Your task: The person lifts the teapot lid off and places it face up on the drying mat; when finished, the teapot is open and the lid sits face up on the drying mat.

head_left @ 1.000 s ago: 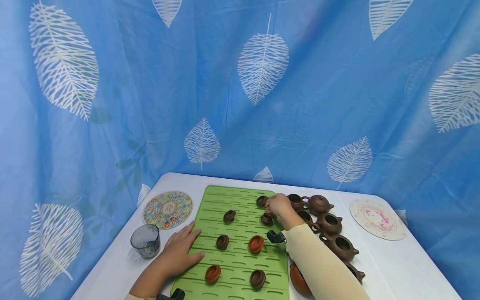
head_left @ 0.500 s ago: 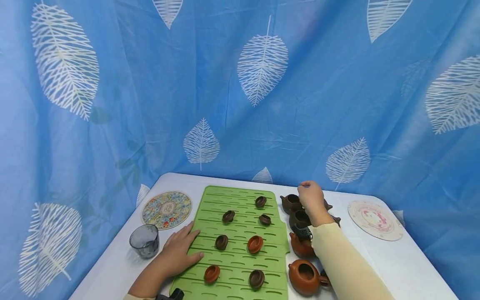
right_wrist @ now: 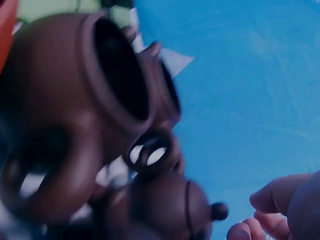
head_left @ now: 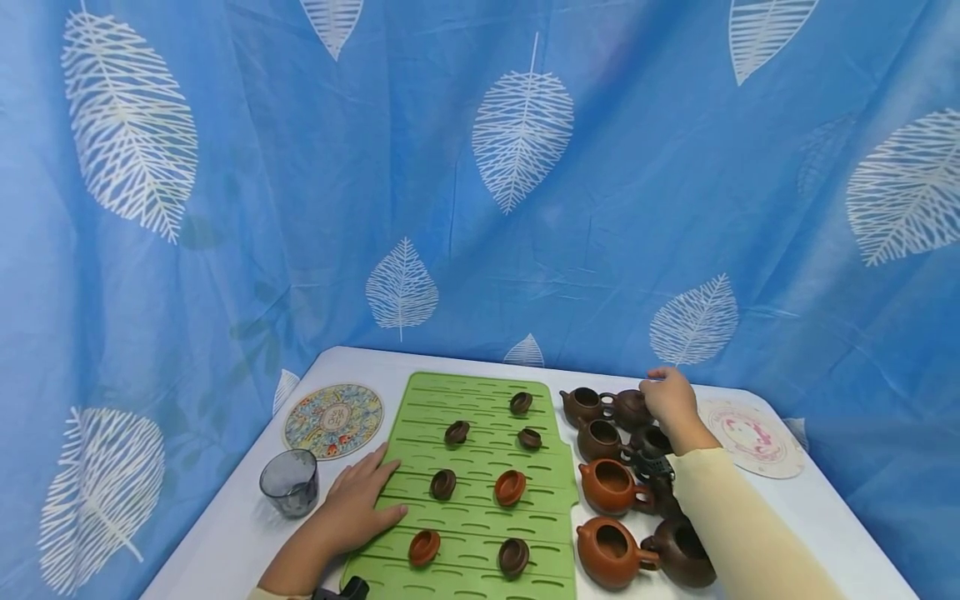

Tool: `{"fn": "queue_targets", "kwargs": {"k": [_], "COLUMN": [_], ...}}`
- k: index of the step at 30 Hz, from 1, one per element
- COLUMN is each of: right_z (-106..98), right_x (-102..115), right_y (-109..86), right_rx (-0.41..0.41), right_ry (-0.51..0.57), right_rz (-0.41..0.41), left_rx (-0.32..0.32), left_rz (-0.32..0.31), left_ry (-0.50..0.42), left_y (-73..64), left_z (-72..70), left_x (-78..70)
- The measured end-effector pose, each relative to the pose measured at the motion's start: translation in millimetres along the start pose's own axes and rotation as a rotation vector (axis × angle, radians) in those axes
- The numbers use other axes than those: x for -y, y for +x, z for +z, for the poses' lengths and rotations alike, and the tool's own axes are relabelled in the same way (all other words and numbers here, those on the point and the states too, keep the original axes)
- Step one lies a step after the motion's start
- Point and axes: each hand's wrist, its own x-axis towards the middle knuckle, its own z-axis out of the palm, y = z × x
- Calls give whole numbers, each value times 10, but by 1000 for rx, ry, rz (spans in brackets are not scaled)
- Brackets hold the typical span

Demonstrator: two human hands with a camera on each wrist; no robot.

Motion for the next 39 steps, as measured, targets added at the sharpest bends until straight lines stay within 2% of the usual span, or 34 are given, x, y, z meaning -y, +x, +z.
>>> {"fn": "queue_targets", "kwargs": {"k": [5, 9, 14, 21, 25, 27, 30, 35, 39], "right_z": [-11, 5, 12, -52, -99, -110, -106, -116, -119], "right_x": [-82, -129, -178, -176, -180, -191, -209, -243, -277], "right_y": [36, 52, 77, 50, 50, 69, 90, 80, 64], "right_rx": [73, 135, 138, 167, 140, 125, 150, 262, 304], "right_ry": [-101, -102, -82, -120, -124, -65, 115, 389, 517], "right_rz": [-25, -29, -49, -60, -100, -96, -51, 116, 220], "left_rx": [-13, -12, 2, 8, 5, 7, 8, 10, 5], "left_rz": [7, 8, -13, -26, -27, -28, -29, -24, -13], "left_ry": [-5, 4, 3, 14, 19, 20, 22, 18, 12], "left_y": [6, 8, 1, -3, -1, -4, -1, 10, 8], "left_z": [13, 22, -1, -5, -6, -14, -27, -17, -6], "left_x": [16, 36, 4, -17, -12, -16, -12, 1, 1]}}
